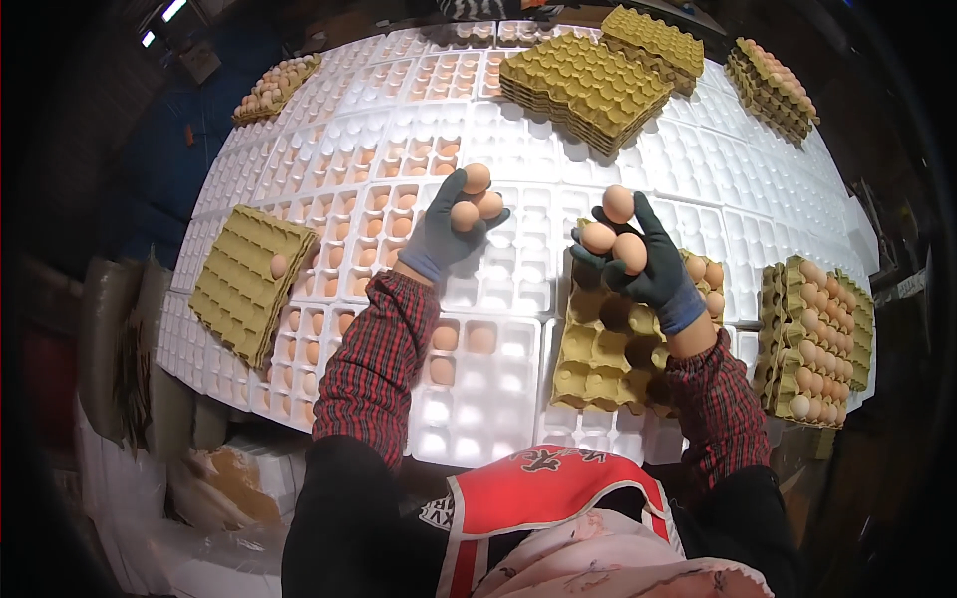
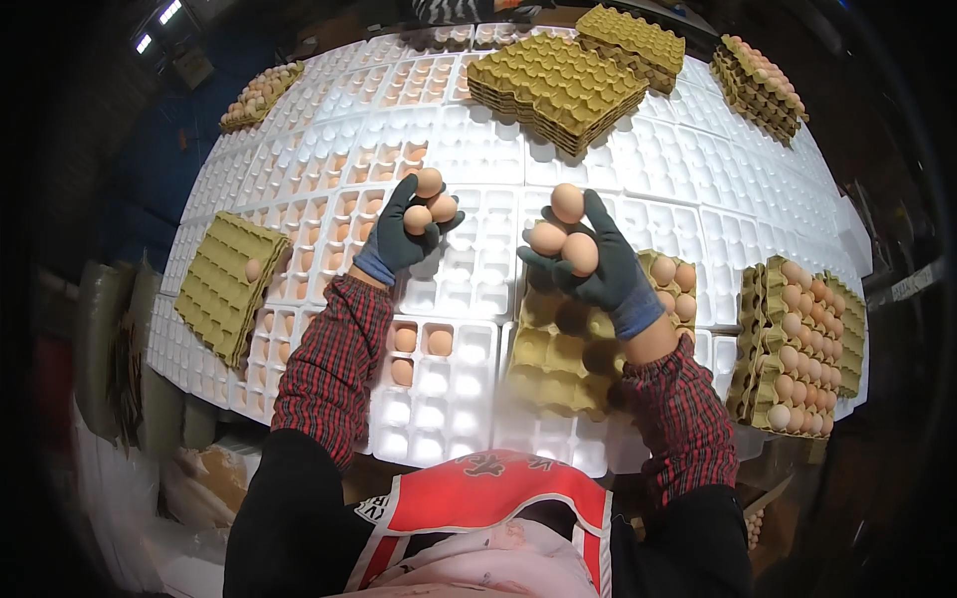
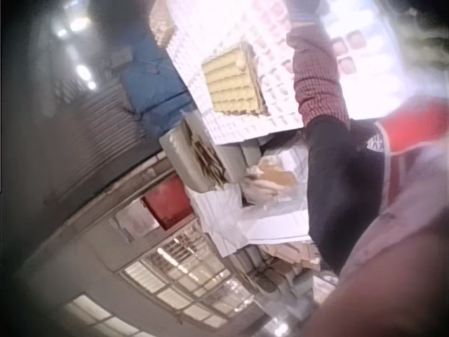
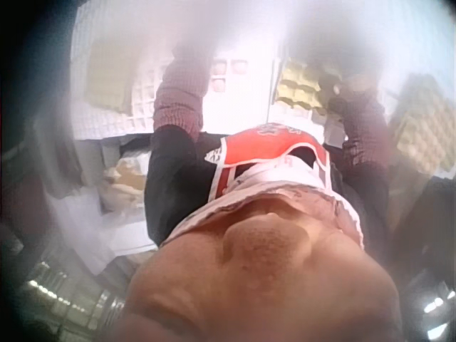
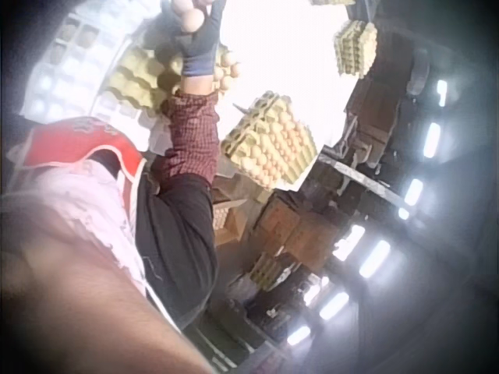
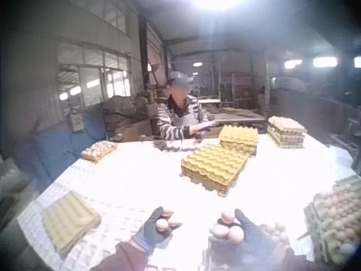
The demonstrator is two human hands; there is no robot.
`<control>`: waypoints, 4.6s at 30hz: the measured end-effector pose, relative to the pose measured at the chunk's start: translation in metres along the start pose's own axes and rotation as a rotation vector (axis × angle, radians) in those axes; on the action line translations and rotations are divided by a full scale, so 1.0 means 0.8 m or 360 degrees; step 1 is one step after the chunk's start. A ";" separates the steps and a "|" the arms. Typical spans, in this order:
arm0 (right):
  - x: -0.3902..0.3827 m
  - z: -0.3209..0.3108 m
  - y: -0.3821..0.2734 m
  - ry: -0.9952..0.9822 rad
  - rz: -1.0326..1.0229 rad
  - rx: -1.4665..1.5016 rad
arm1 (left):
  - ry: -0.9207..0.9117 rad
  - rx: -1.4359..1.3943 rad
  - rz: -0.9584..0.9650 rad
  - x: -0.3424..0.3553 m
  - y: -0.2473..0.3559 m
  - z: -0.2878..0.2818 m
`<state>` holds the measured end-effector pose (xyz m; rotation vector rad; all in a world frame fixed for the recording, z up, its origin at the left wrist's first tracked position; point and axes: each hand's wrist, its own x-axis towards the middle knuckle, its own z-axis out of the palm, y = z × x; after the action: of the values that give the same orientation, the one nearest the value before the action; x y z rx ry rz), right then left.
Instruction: The person transfers eggs by hand from cardboard cartons into the slots of plastic trays and moves empty cartons on the table.
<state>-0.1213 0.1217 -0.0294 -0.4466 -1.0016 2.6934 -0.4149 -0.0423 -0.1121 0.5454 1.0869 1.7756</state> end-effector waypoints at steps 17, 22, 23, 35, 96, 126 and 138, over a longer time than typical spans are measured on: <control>0.174 0.048 0.087 0.0565 -0.0430 -0.3004 | 0.0463 0.2536 0.0416 0.053 0.089 -0.068; 0.123 0.079 0.070 0.0469 -0.0247 -0.3523 | 0.0006 0.3007 0.0255 0.045 0.087 -0.055; 0.107 0.084 0.062 0.0454 -0.0573 -0.3077 | -0.0104 0.3116 0.0012 0.043 0.092 -0.051; -0.237 -0.063 -0.029 0.1490 -0.1112 -0.2269 | 0.0057 0.2394 0.1165 0.002 -0.012 0.035; 0.242 0.019 -0.013 0.0520 -0.0168 -0.1880 | 0.0393 0.2813 0.0067 0.121 0.092 0.018; -0.320 -0.091 0.067 0.1767 -0.0270 -0.2180 | -0.0991 0.2192 0.0400 -0.052 -0.037 0.158; -0.342 -0.004 0.024 0.1230 -0.0670 -0.1436 | -0.0504 0.0448 0.0480 -0.181 -0.002 0.212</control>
<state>0.1316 0.0222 0.0102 -1.1417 -1.7025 1.3595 -0.2229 -0.0974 -0.0134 1.1737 1.0751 1.7184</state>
